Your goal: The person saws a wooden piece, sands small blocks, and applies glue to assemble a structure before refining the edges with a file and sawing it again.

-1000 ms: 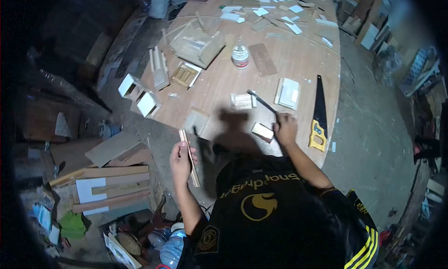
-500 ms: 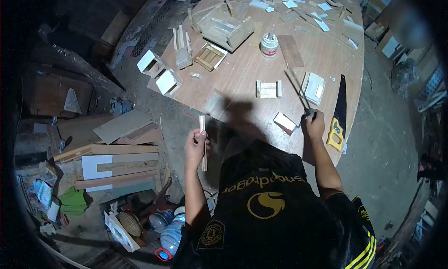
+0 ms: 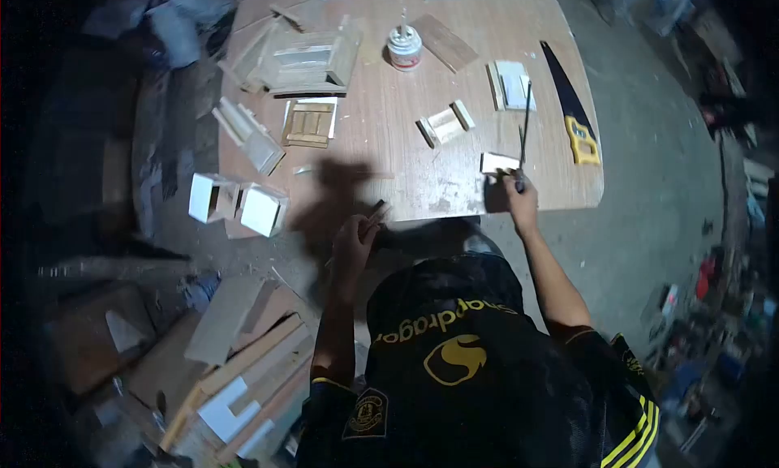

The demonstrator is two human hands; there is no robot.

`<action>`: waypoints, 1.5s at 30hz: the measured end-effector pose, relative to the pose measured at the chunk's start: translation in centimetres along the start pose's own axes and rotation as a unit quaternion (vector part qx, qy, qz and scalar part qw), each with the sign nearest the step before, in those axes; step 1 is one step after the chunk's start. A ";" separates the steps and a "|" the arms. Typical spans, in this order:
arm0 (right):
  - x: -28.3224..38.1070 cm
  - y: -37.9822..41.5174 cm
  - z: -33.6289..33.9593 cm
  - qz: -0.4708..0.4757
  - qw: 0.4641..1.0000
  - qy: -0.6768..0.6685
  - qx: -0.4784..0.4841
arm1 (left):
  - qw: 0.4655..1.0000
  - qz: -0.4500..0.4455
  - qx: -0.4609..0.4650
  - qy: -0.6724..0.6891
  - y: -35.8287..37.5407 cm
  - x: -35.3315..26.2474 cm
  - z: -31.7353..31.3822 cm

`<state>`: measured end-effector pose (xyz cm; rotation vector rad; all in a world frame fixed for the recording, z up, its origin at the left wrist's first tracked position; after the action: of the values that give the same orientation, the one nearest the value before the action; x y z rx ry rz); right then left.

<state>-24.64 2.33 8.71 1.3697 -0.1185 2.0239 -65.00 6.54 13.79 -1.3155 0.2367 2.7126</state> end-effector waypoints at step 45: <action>-4.7 17.4 -23.0 -0.316 0.932 -0.181 0.010 | 0.946 -0.279 0.141 -0.082 -4.3 10.9 0.0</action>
<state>-51.83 -3.36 -0.41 1.5363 0.1664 1.2372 -70.98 11.14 4.82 -0.8988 0.1905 2.1910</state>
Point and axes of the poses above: each hand's wrist, its own y-axis away from the middle knuckle, its own z-axis out of the back of the hand, x = y × z, the point moved 9 cm from there along -y, towards the middle knuckle, and after that the axes turned 4 degrees about -z, right-handed, at the moved point
